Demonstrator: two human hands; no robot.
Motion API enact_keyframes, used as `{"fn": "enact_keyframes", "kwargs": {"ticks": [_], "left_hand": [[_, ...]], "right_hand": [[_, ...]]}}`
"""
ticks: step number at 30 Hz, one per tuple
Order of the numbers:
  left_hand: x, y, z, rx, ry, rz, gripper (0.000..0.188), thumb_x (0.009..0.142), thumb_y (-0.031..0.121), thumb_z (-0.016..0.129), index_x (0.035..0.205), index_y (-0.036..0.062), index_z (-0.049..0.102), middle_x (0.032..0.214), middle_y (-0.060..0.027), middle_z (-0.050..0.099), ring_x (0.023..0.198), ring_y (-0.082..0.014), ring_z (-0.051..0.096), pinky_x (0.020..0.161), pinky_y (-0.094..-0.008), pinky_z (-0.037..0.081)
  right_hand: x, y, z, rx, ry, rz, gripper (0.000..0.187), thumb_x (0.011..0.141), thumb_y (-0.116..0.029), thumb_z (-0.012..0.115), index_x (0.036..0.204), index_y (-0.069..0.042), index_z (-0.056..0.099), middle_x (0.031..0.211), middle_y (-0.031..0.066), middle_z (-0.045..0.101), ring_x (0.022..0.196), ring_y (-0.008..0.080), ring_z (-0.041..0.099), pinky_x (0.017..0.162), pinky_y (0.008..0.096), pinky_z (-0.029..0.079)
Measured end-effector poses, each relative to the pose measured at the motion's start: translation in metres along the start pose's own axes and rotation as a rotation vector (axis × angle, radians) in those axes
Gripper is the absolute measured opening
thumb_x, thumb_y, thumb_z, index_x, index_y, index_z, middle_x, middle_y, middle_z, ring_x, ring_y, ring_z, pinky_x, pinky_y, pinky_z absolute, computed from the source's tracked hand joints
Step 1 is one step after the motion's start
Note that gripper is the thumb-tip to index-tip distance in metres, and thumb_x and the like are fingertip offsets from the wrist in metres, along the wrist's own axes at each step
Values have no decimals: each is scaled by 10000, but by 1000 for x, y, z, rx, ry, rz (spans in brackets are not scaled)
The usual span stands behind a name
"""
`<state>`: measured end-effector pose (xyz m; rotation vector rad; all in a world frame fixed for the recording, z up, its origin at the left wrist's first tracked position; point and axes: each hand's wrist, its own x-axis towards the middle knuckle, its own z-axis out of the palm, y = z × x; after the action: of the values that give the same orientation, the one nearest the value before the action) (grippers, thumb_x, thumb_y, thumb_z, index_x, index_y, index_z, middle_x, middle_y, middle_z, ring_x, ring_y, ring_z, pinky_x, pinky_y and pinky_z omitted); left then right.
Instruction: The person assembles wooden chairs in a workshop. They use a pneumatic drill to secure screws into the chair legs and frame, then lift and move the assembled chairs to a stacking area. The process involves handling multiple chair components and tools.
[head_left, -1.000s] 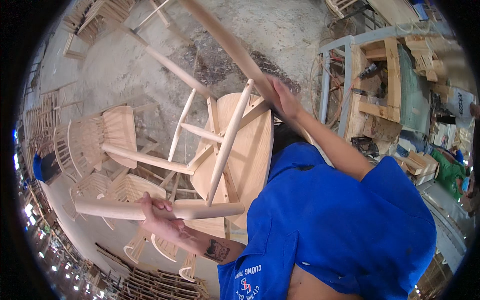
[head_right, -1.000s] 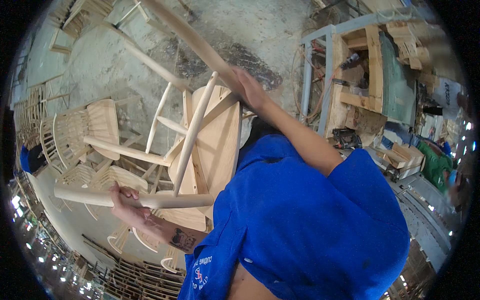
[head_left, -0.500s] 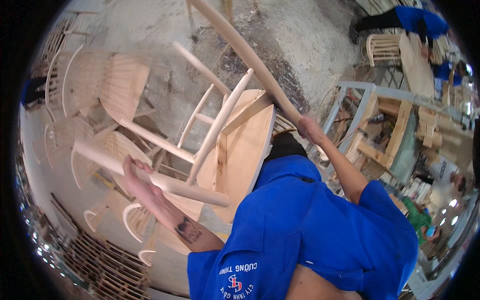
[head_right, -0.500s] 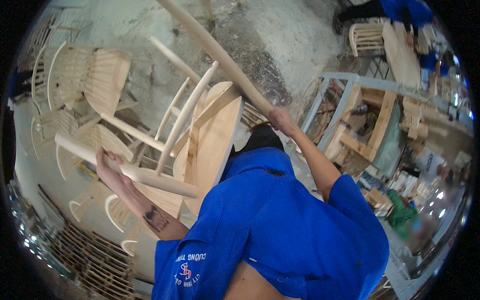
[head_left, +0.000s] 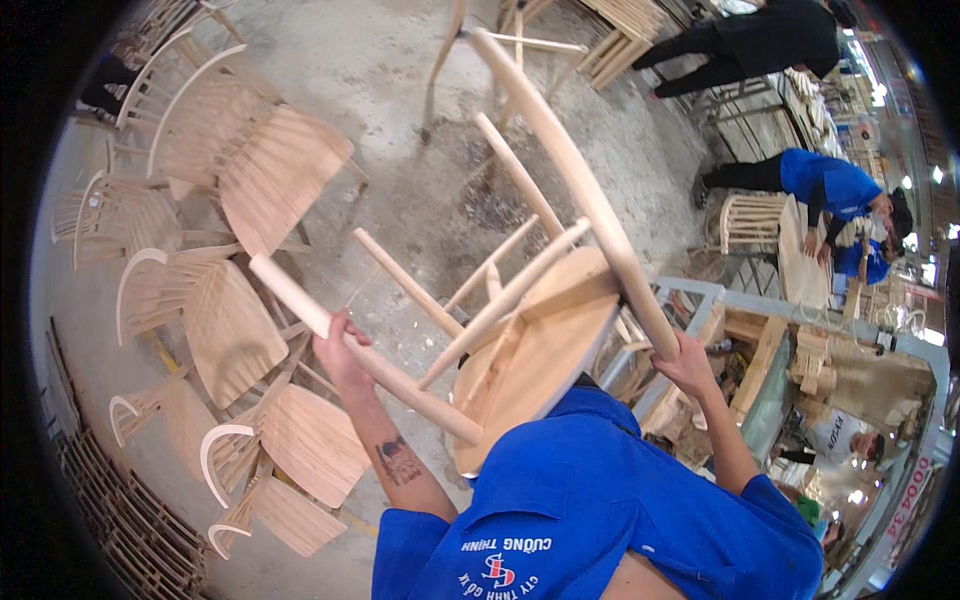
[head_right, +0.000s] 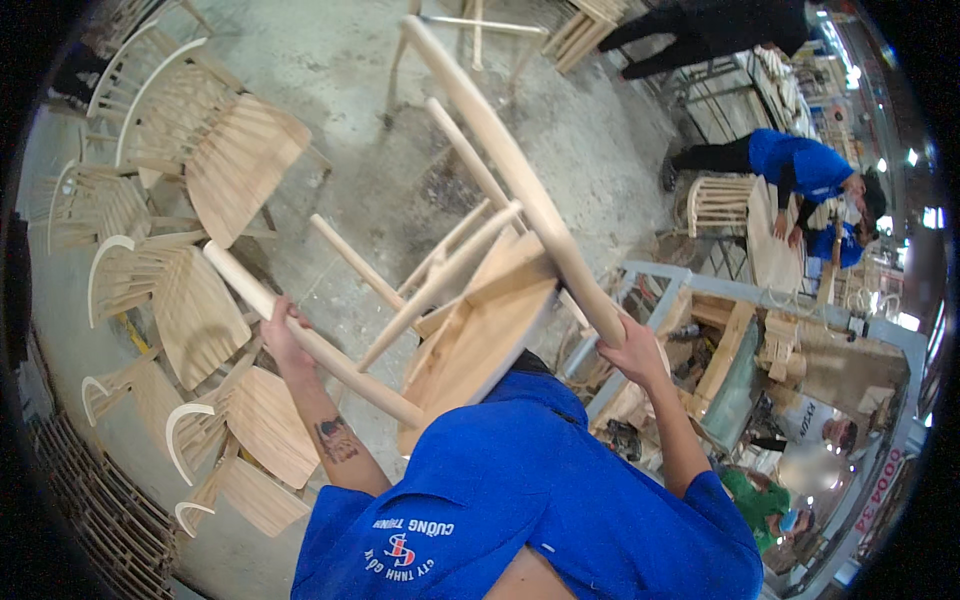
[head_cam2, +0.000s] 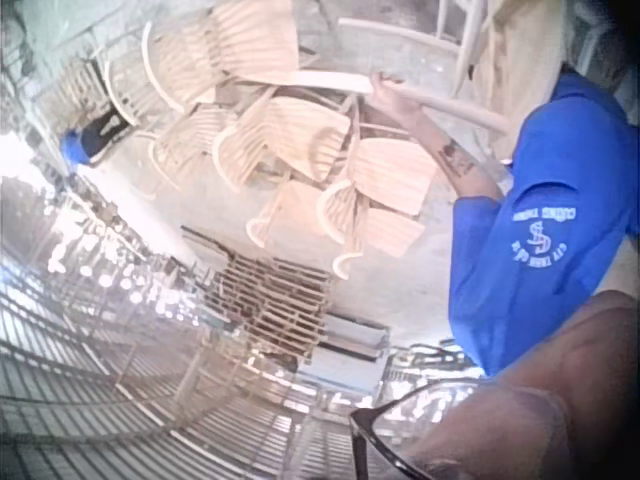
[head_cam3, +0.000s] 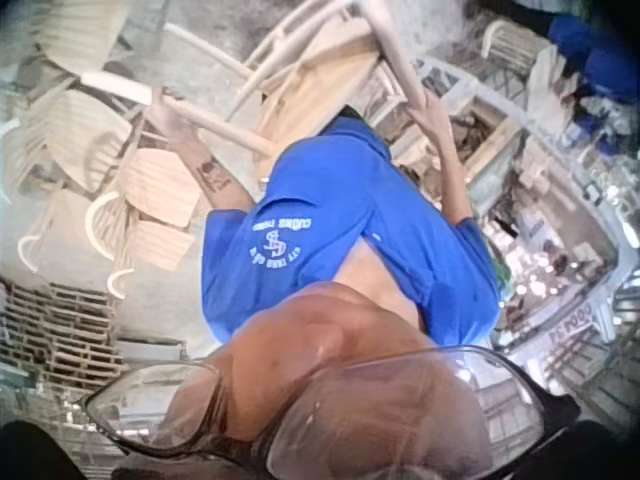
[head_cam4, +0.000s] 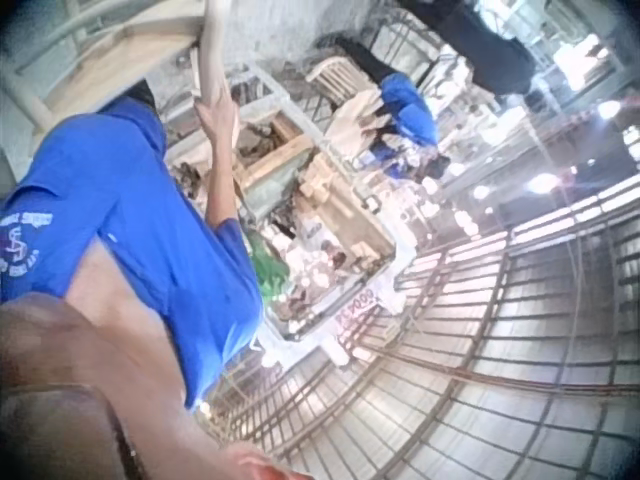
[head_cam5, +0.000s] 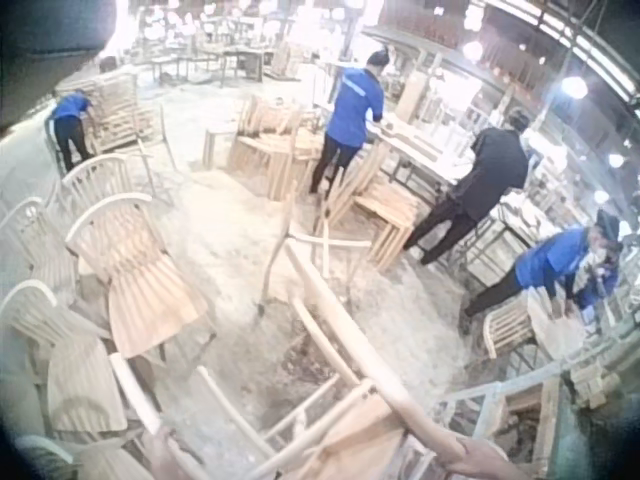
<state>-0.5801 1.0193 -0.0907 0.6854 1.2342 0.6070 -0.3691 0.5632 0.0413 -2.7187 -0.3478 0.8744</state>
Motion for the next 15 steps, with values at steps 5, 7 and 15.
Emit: {"fn": "enact_keyframes", "kwargs": {"ticks": [5, 7, 15], "left_hand": [[-15, 40, 38, -22, -146, 133, 129, 882, 98, 620, 951, 41, 527, 668, -29, 503, 484, -129, 486, 438, -266, 411], [-23, 65, 58, 25, -194, 201, 119, 882, 97, 617, 948, 32, 543, 674, -27, 512, 489, -125, 492, 438, -262, 408], [-20, 143, 152, 239, -180, 373, 195, 882, 158, 688, 941, 20, 563, 650, -31, 516, 466, -120, 491, 423, -264, 406]], "right_hand": [[-10, 30, 25, 99, 38, 86, 443, 682, -266, 739, 1016, 8, 637, 836, 200, 671, 789, 323, 670, 740, 406, 521], [-11, 30, 36, 180, 67, 113, 418, 682, -253, 742, 968, 32, 634, 798, 189, 661, 758, 288, 665, 722, 394, 520], [58, 5, 43, 364, 187, 37, 393, 687, -243, 754, 910, 59, 640, 731, 177, 659, 687, 260, 655, 684, 398, 517]]}}
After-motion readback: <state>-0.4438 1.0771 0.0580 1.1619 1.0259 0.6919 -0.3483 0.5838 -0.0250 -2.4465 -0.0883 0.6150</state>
